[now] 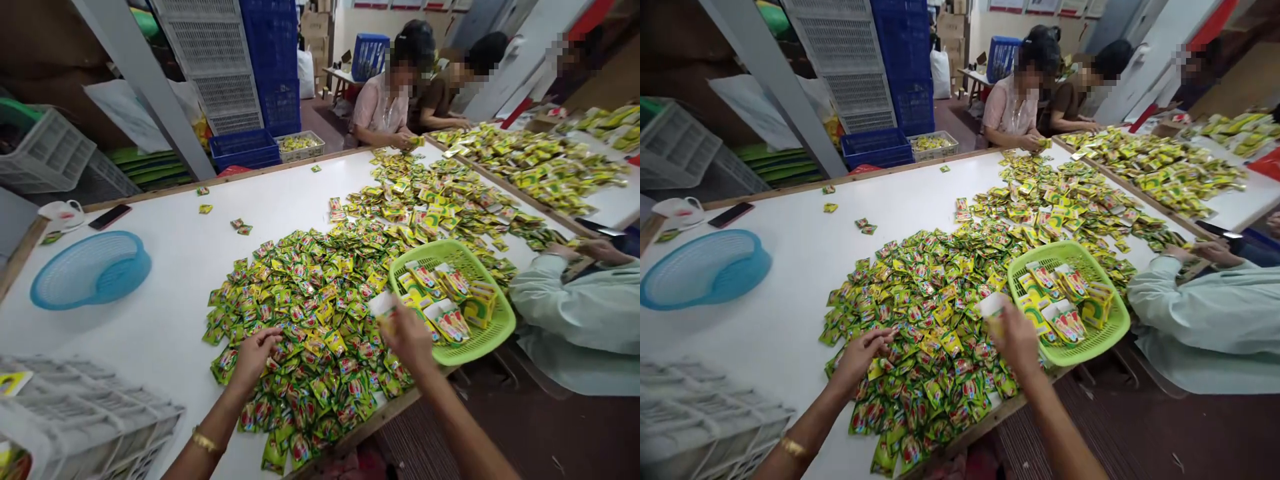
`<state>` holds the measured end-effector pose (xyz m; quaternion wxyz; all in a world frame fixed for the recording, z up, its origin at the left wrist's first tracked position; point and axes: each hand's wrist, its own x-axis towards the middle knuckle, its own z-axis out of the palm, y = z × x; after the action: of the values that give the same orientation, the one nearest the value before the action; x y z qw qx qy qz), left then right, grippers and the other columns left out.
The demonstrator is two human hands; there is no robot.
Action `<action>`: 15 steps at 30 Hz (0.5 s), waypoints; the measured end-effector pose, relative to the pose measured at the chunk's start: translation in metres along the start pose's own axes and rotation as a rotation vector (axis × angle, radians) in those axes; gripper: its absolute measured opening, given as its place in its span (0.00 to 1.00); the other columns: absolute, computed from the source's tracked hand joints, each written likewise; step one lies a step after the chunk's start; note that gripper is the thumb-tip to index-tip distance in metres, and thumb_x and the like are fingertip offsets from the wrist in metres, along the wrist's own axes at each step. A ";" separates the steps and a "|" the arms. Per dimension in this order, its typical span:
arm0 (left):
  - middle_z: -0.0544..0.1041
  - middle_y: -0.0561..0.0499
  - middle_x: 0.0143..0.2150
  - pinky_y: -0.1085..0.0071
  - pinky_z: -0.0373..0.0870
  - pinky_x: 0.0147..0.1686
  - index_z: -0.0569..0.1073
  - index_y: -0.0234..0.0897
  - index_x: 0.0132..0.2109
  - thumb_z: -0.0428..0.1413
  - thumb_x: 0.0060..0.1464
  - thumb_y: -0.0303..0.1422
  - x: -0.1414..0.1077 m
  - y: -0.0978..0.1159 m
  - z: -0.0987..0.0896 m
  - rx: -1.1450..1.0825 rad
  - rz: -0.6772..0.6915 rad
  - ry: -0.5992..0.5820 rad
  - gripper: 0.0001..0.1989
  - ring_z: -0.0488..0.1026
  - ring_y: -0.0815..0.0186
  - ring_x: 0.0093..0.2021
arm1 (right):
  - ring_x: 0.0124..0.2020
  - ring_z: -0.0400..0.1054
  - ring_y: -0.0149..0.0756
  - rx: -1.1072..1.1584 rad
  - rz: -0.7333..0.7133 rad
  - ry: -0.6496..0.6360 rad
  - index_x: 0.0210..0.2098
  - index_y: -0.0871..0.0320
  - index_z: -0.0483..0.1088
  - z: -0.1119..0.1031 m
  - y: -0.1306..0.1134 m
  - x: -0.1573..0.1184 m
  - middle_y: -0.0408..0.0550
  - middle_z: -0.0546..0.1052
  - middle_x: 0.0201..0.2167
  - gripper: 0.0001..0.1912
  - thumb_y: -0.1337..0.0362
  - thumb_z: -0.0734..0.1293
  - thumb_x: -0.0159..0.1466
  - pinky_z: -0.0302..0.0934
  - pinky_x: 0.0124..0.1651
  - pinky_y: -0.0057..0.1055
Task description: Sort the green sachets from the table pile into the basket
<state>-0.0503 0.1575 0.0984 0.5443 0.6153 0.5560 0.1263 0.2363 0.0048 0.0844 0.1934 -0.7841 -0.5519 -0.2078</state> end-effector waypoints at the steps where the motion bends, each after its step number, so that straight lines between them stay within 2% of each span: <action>1: 0.79 0.43 0.42 0.65 0.72 0.41 0.75 0.32 0.43 0.47 0.50 0.35 0.010 -0.003 0.007 0.115 0.034 -0.029 0.18 0.75 0.60 0.39 | 0.32 0.66 0.42 -0.099 0.083 0.004 0.61 0.65 0.54 -0.002 0.026 0.009 0.56 0.73 0.37 0.31 0.53 0.60 0.64 0.59 0.35 0.35; 3: 0.79 0.44 0.42 0.65 0.70 0.46 0.76 0.33 0.41 0.48 0.51 0.31 0.031 -0.001 0.029 0.304 0.115 -0.093 0.14 0.75 0.60 0.42 | 0.41 0.66 0.51 -0.244 0.213 0.040 0.61 0.68 0.55 -0.007 0.060 0.027 0.64 0.71 0.45 0.35 0.50 0.60 0.62 0.60 0.41 0.43; 5: 0.77 0.43 0.47 0.62 0.65 0.52 0.76 0.35 0.43 0.52 0.51 0.30 0.053 0.007 0.059 0.368 0.176 -0.107 0.13 0.72 0.58 0.48 | 0.49 0.63 0.55 -0.244 0.242 0.084 0.60 0.68 0.57 -0.008 0.063 0.040 0.66 0.68 0.51 0.35 0.50 0.60 0.63 0.58 0.48 0.48; 7: 0.74 0.41 0.51 0.59 0.60 0.57 0.74 0.34 0.47 0.58 0.48 0.29 0.072 0.017 0.090 0.382 0.211 -0.096 0.16 0.66 0.55 0.54 | 0.51 0.63 0.52 -0.100 0.174 0.064 0.59 0.66 0.59 -0.005 0.038 0.044 0.64 0.69 0.52 0.29 0.52 0.58 0.64 0.58 0.50 0.47; 10: 0.74 0.39 0.48 0.59 0.57 0.57 0.74 0.32 0.42 0.59 0.43 0.23 0.092 0.024 0.125 0.367 0.230 -0.082 0.15 0.64 0.53 0.55 | 0.50 0.65 0.45 0.151 0.024 -0.107 0.54 0.60 0.65 0.007 -0.016 0.028 0.57 0.71 0.50 0.21 0.56 0.57 0.66 0.59 0.50 0.43; 13: 0.75 0.43 0.40 0.64 0.59 0.53 0.73 0.34 0.31 0.57 0.44 0.22 0.096 0.021 0.132 0.280 0.202 -0.036 0.05 0.66 0.57 0.50 | 0.50 0.65 0.43 0.318 -0.022 -0.212 0.51 0.57 0.67 0.017 -0.048 0.000 0.54 0.71 0.51 0.18 0.57 0.57 0.66 0.61 0.51 0.42; 15: 0.74 0.48 0.35 0.69 0.62 0.45 0.71 0.35 0.28 0.58 0.44 0.25 0.091 0.012 0.120 0.187 0.151 0.028 0.03 0.68 0.61 0.43 | 0.50 0.67 0.41 0.429 -0.001 -0.230 0.50 0.58 0.68 0.022 -0.051 -0.013 0.54 0.72 0.49 0.18 0.56 0.57 0.66 0.63 0.50 0.41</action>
<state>0.0792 0.1714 0.0227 0.4658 0.7015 0.5252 0.1232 0.1862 0.0228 0.0627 0.2913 -0.7434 -0.6021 0.0046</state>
